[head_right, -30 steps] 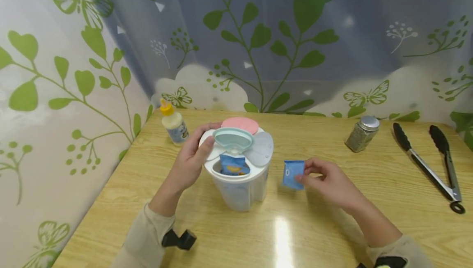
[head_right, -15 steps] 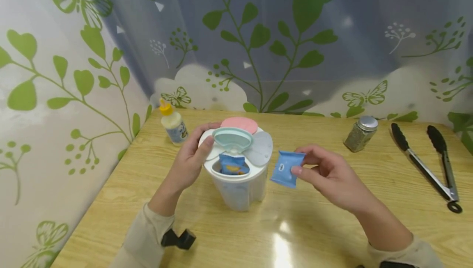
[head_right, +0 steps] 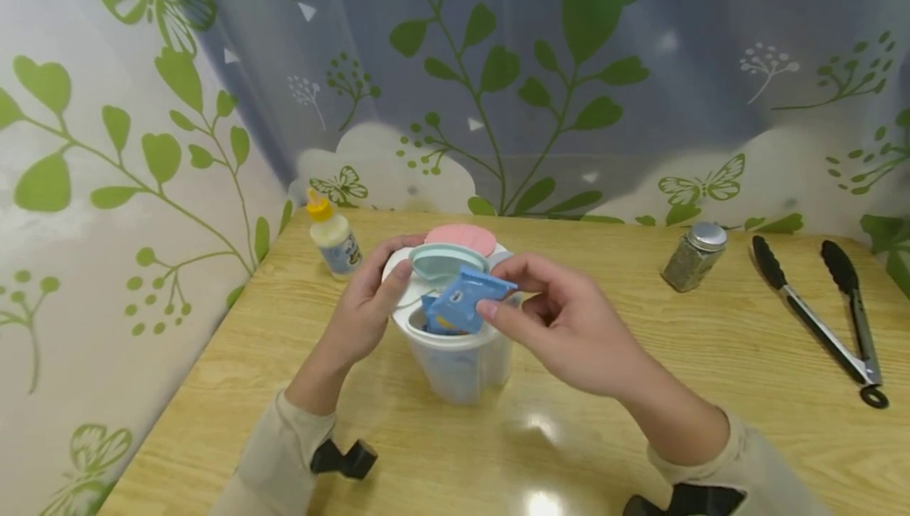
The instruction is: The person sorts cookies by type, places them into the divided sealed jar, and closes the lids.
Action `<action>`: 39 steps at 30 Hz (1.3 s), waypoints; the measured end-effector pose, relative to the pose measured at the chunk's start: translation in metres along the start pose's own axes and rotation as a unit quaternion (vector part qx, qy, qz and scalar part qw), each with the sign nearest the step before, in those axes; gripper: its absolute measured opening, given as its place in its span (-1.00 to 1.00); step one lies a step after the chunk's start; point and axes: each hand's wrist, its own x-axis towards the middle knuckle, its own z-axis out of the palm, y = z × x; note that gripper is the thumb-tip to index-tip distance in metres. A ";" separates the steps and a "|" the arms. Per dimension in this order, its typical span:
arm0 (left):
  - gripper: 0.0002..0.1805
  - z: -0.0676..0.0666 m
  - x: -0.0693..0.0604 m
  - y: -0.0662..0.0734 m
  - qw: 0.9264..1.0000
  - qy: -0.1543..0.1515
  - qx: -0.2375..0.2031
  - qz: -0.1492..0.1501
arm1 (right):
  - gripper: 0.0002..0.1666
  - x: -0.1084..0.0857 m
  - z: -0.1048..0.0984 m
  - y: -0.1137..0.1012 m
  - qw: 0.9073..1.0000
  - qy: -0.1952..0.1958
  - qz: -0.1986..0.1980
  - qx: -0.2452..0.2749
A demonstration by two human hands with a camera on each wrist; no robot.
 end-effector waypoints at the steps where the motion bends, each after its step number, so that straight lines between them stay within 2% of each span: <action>1: -0.61 0.000 0.000 0.000 1.000 0.000 -0.001 0.000 | -0.79 0.002 0.002 -0.001 1.000 0.001 -0.002 -0.004; 5: -0.62 0.002 0.002 0.001 1.000 -0.003 -0.002 -0.003 | -0.75 0.004 0.007 -0.002 0.998 0.004 -0.029 -0.054; 10: -0.63 0.003 0.004 0.002 1.000 -0.004 0.000 -0.007 | -0.68 0.003 0.012 0.002 0.983 0.031 -0.092 -0.156; 12: -0.63 0.003 0.004 0.002 1.000 -0.004 -0.002 -0.008 | -0.64 0.002 0.013 0.004 0.979 0.040 -0.108 -0.171; 15: -0.61 0.002 0.004 0.002 1.000 -0.007 -0.007 -0.009 | -0.59 0.001 0.013 0.007 0.979 0.053 -0.114 -0.158; 19: -0.61 0.001 0.003 0.002 1.000 -0.010 0.001 -0.010 | -0.55 0.001 0.012 0.013 0.983 0.094 -0.104 -0.115; 22: -0.63 0.000 0.002 0.002 0.999 -0.009 0.035 -0.001 | -0.48 0.002 0.010 0.019 0.983 0.118 -0.101 -0.098; 24: -0.64 0.000 0.001 0.002 0.998 -0.006 0.063 0.011 | -0.45 0.001 0.010 0.023 0.983 0.116 -0.105 -0.095; 27: -0.60 0.002 0.001 0.003 0.995 -0.002 0.096 0.024 | -0.54 -0.001 0.011 0.029 0.987 0.091 -0.102 -0.079; 30: -0.53 0.003 0.000 0.004 0.994 0.000 0.104 0.026 | -0.65 -0.004 0.015 0.031 0.991 0.082 -0.091 -0.052; 33: -0.54 0.004 0.000 0.005 0.995 -0.002 0.101 0.021 | -0.68 -0.005 0.019 0.031 0.992 0.097 -0.081 -0.032; 36: -0.64 0.003 -0.001 0.005 0.996 -0.012 0.083 0.013 | -0.63 -0.005 0.024 0.030 0.993 0.103 -0.045 -0.022; 39: -0.69 0.002 -0.002 0.007 0.998 -0.027 0.064 -0.003 | -0.47 -0.005 0.028 0.028 0.995 0.086 0.022 -0.048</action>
